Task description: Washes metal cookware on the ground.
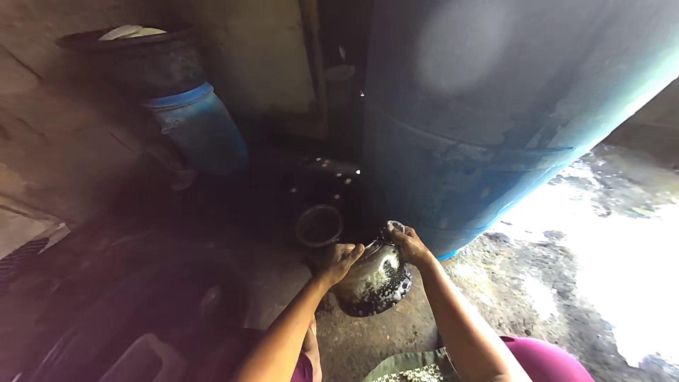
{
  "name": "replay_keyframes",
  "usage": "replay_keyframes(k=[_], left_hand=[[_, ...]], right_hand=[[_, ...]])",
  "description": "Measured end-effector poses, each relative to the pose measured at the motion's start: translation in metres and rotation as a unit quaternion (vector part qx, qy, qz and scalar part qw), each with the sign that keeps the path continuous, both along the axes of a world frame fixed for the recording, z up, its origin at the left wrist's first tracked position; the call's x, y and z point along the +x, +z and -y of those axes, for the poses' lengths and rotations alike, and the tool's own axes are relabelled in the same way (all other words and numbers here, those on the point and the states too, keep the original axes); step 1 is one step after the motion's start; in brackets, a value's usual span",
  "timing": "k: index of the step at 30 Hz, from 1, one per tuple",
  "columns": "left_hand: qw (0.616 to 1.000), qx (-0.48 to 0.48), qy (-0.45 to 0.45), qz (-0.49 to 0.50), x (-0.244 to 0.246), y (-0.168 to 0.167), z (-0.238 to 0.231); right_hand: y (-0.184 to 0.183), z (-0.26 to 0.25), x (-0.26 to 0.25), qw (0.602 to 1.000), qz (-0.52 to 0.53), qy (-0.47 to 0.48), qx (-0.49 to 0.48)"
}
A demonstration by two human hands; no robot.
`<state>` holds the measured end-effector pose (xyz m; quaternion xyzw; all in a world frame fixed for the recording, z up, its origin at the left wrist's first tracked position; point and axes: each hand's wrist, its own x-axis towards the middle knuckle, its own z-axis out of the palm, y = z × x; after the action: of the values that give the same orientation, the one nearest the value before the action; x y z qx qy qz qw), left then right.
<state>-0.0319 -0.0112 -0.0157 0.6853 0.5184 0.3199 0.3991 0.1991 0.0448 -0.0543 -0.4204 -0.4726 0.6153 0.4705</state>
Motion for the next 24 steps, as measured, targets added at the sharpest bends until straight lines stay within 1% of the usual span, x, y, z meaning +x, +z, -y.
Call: replay_keyframes(k=[2, 3, 4, 5, 6, 8, 10, 11, 13, 15, 17, 18, 20, 21, 22, 23, 24], left_hand=[[1.0, -0.001, 0.002, -0.014, -0.007, -0.002, -0.007], [1.0, 0.001, 0.004, -0.029, -0.009, -0.001, -0.011], [0.999, 0.007, 0.0, -0.041, -0.01, -0.001, -0.012], [0.998, 0.02, -0.008, -0.057, -0.01, -0.001, -0.013], [0.996, 0.027, -0.021, -0.081, -0.008, 0.001, -0.012], [0.986, 0.026, -0.06, -0.15, -0.001, 0.012, -0.003], [0.963, 0.047, -0.12, -0.236, 0.01, 0.021, 0.007], [0.947, 0.066, -0.151, -0.276, 0.015, 0.022, 0.012], [0.918, 0.117, -0.192, -0.327, 0.017, 0.019, 0.015], [0.897, 0.167, -0.216, -0.349, 0.013, 0.01, 0.014], [0.881, 0.185, -0.226, -0.372, 0.009, 0.001, 0.012], [0.879, 0.186, -0.221, -0.379, 0.007, -0.002, 0.01], [0.893, 0.174, -0.184, -0.371, 0.002, -0.009, 0.004], [0.911, 0.148, -0.156, -0.353, -0.001, -0.011, 0.001], [0.935, 0.09, -0.127, -0.319, -0.002, -0.009, -0.002], [0.962, 0.025, -0.088, -0.258, -0.003, -0.004, -0.003], [0.984, -0.021, -0.042, -0.172, -0.002, -0.001, -0.003]], right_hand=[[0.011, 0.002, -0.01, 0.995, 0.095, -0.009, -0.006], [0.016, 0.002, -0.015, 0.988, 0.152, -0.023, -0.026], [0.019, 0.001, -0.018, 0.98, 0.19, -0.034, -0.049], [0.02, 0.001, -0.019, 0.977, 0.199, -0.045, -0.065], [0.02, 0.001, -0.018, 0.979, 0.181, -0.05, -0.076], [0.022, 0.001, -0.01, 0.989, 0.109, -0.028, -0.097], [0.019, 0.0, -0.002, 0.991, 0.057, -0.005, -0.119], [0.014, 0.001, 0.001, 0.992, 0.047, -0.003, -0.121], [0.007, 0.001, 0.003, 0.993, 0.05, 0.001, -0.107], [0.01, 0.002, -0.002, 0.992, 0.084, -0.006, -0.093], [0.018, 0.004, -0.007, 0.992, 0.103, -0.026, -0.072], [0.023, 0.005, -0.009, 0.992, 0.102, -0.042, -0.06], [0.034, 0.009, -0.016, 0.993, 0.087, -0.073, -0.03], [0.037, 0.011, -0.023, 0.993, 0.086, -0.086, -0.004], [0.037, 0.014, -0.032, 0.989, 0.102, -0.102, 0.029], [0.034, 0.019, -0.042, 0.982, 0.131, -0.117, 0.064], [0.029, 0.025, -0.052, 0.971, 0.175, -0.131, 0.099]])
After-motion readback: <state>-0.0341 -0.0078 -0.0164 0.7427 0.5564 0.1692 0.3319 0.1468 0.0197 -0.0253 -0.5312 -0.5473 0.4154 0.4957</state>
